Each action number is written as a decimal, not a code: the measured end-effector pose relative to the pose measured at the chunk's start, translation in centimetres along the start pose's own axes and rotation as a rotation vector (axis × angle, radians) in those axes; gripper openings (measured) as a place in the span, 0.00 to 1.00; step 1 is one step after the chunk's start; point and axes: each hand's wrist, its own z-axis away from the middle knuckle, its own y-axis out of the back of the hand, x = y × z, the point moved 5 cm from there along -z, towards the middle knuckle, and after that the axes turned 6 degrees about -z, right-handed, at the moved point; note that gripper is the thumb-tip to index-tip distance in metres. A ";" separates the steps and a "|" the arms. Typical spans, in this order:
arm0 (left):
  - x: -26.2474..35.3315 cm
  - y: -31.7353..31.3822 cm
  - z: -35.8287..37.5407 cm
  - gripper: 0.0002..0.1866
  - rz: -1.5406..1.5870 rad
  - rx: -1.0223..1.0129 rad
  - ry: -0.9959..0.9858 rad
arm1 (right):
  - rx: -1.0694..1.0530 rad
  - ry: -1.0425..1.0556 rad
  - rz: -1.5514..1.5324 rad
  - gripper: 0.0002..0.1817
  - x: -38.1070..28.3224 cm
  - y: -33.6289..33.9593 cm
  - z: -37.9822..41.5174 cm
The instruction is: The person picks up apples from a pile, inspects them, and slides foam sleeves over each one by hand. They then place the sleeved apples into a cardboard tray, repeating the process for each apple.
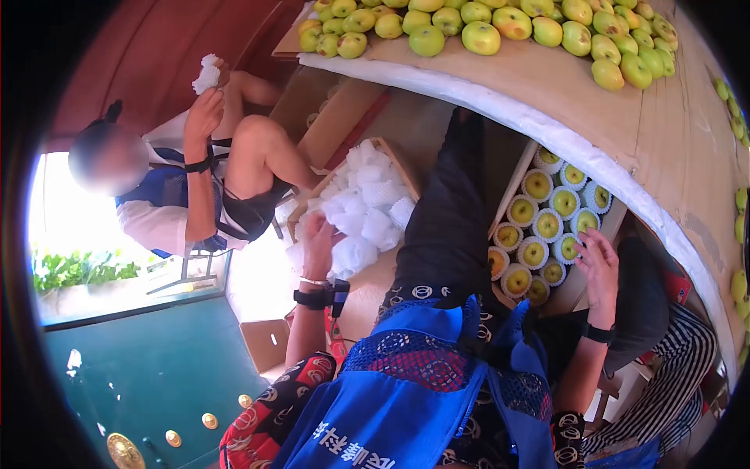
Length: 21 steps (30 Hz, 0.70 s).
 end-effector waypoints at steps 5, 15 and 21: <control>3.4 -12.8 3.5 0.22 0.174 -0.433 -0.054 | -0.289 0.155 0.086 0.16 -1.5 -8.4 2.6; 6.8 -23.8 9.5 0.03 -0.421 -0.448 -0.748 | -0.281 0.442 -0.090 0.20 -3.8 -13.0 5.9; 7.3 -24.8 11.0 0.04 -0.441 -0.485 -0.978 | -0.007 0.710 0.309 0.21 -4.2 -11.5 6.1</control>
